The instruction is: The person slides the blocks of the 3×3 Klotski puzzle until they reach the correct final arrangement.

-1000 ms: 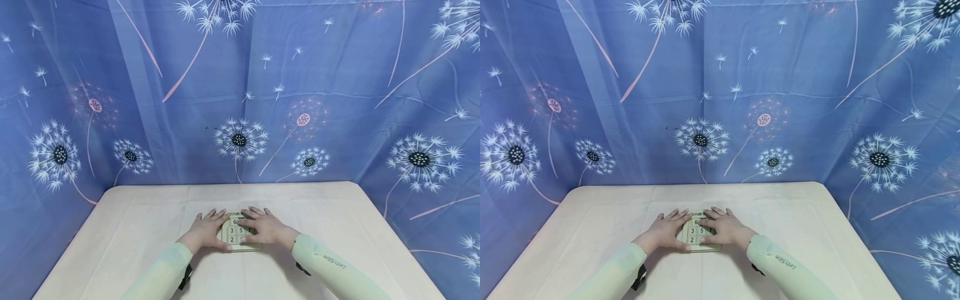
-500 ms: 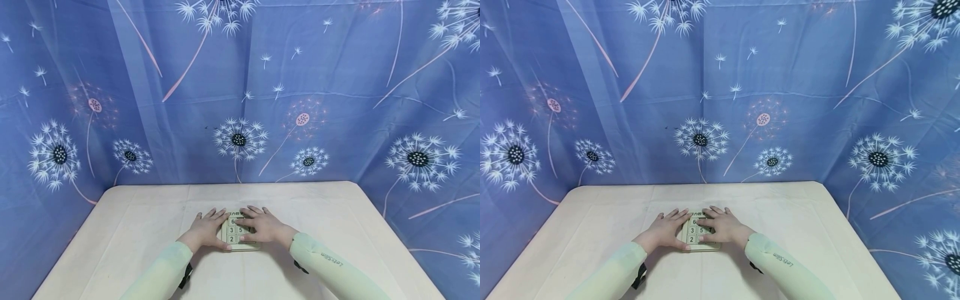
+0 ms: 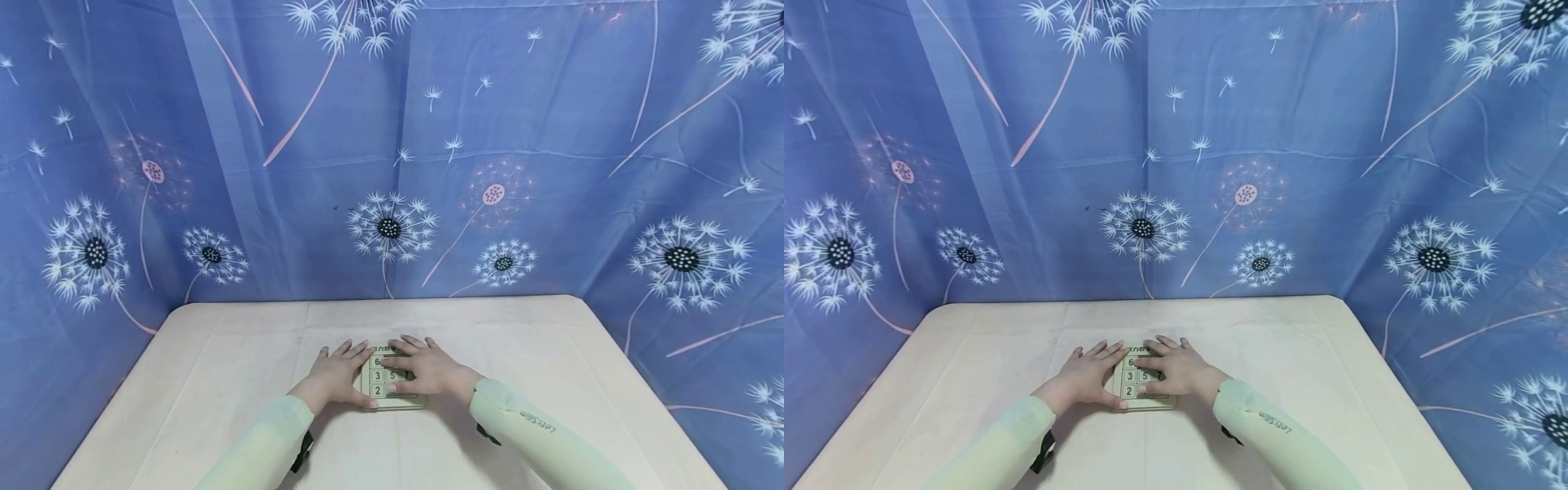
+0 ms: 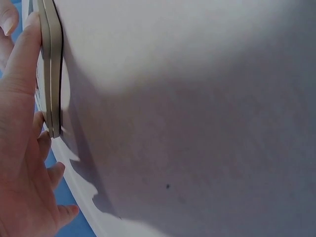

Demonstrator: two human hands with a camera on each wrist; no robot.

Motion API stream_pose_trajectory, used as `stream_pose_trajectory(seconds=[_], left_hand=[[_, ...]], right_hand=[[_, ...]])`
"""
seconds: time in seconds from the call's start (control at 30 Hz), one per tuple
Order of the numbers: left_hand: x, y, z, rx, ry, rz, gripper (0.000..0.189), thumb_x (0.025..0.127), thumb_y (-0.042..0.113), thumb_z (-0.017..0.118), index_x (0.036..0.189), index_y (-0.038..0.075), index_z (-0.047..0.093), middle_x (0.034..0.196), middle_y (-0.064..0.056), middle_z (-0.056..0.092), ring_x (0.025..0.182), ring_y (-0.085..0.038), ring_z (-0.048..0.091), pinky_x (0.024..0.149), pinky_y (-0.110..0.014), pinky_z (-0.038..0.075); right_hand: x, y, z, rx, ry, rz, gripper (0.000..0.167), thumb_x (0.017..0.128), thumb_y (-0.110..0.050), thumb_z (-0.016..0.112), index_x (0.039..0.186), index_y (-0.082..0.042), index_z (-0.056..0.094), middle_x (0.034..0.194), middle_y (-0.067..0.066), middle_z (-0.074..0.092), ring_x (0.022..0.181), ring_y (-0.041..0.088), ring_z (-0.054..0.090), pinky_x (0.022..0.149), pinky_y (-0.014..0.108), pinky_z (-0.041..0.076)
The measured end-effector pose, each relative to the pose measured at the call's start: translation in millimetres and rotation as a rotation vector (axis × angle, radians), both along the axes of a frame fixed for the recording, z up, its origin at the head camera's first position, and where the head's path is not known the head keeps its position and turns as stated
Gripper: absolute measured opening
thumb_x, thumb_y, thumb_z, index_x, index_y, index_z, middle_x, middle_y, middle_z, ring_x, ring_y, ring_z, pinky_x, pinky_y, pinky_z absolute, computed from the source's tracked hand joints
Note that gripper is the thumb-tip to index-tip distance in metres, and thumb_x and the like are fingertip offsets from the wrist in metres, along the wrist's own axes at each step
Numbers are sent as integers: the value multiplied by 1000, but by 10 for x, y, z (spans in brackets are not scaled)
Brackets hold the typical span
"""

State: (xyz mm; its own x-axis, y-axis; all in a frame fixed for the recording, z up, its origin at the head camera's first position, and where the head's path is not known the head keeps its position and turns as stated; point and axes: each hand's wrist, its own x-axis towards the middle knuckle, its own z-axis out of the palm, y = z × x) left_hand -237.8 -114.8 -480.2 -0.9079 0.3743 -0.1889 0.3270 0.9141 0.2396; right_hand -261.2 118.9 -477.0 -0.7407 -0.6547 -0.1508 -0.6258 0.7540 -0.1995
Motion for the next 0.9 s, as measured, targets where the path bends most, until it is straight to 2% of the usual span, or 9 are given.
stream_pose_trajectory(seconds=[0.9], left_hand=[[15, 1, 16, 8, 0, -7, 111, 70, 72, 81, 159, 22, 38, 170, 2, 33, 158, -34, 29, 124, -69, 25]], right_hand=[[21, 26, 38, -13, 14, -6, 62, 97, -64, 56, 150, -34, 52, 168, 4, 36, 157, 36, 30, 122, 72, 27]])
